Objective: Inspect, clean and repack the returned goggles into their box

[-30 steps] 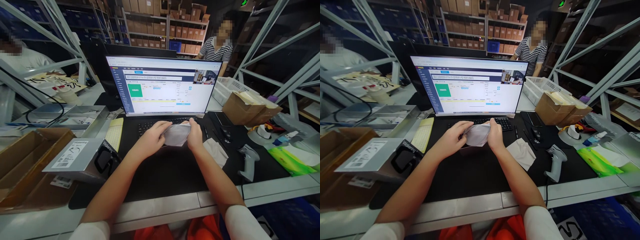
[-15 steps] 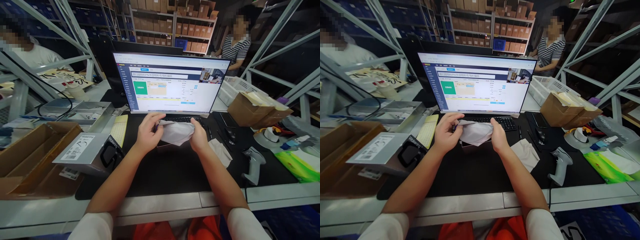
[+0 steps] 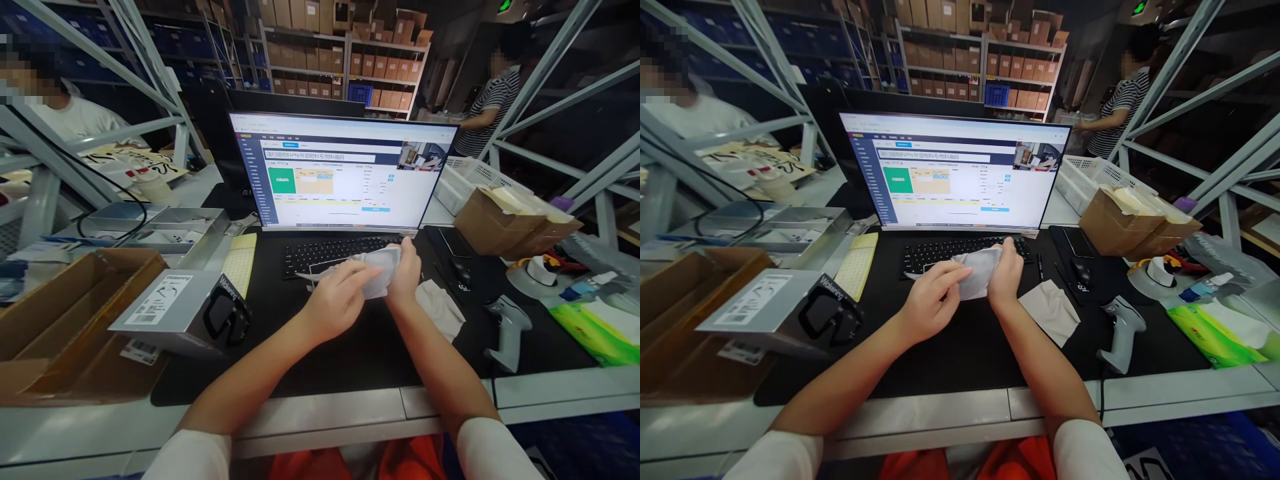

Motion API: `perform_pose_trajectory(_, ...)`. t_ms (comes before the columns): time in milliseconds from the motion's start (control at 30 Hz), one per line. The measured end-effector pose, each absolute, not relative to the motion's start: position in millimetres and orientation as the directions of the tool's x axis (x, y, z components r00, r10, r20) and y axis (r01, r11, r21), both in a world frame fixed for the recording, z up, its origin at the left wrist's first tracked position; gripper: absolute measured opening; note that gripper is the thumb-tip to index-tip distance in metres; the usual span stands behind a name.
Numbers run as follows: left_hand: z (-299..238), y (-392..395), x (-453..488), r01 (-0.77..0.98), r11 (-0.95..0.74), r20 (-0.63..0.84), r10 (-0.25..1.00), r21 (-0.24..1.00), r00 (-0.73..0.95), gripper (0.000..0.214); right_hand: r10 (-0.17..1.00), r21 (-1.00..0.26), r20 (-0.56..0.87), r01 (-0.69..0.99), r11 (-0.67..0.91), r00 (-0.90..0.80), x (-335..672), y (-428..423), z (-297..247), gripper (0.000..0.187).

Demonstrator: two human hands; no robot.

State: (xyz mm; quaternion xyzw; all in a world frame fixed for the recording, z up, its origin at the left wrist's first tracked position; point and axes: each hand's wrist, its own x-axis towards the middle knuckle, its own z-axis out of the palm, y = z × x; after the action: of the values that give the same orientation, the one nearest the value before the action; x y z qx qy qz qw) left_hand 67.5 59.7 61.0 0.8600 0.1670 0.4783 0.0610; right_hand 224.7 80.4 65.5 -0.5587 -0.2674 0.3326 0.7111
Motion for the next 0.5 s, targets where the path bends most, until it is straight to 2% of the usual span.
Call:
perform_pose_trajectory(100,60,54,71,0.221,-0.915,0.850,0.397,0.338,0.347,0.049,0.883,-0.964,0.147,-0.137,0.229,0.445,216,73,67,0.065)
perform_pose_trajectory(200,63,57,64,0.258,-0.851,0.847,0.506,0.458,0.164,0.039,0.959,-0.947,0.227,-0.192,0.258,0.172,218,71,65,0.065)
perform_pose_trajectory(300,68,66,52,0.170,-0.784,0.785,0.615,0.598,0.075,0.033,0.983,-0.957,0.144,-0.270,0.108,-0.117,227,76,61,0.064)
perform_pose_trajectory(367,71,73,45,0.067,-0.740,0.737,0.672,0.669,0.074,0.032,0.970,-0.945,0.048,-0.324,-0.034,-0.240,231,80,56,0.069)
perform_pose_trajectory(433,72,80,40,-0.009,-0.704,0.702,0.708,0.710,0.077,0.034,0.961,-0.922,-0.025,-0.365,-0.129,-0.277,229,83,51,0.072)
perform_pose_trajectory(500,72,86,37,-0.005,-0.680,0.679,0.731,0.733,0.070,0.036,0.973,-0.900,-0.049,-0.413,-0.142,-0.227,222,84,46,0.070)
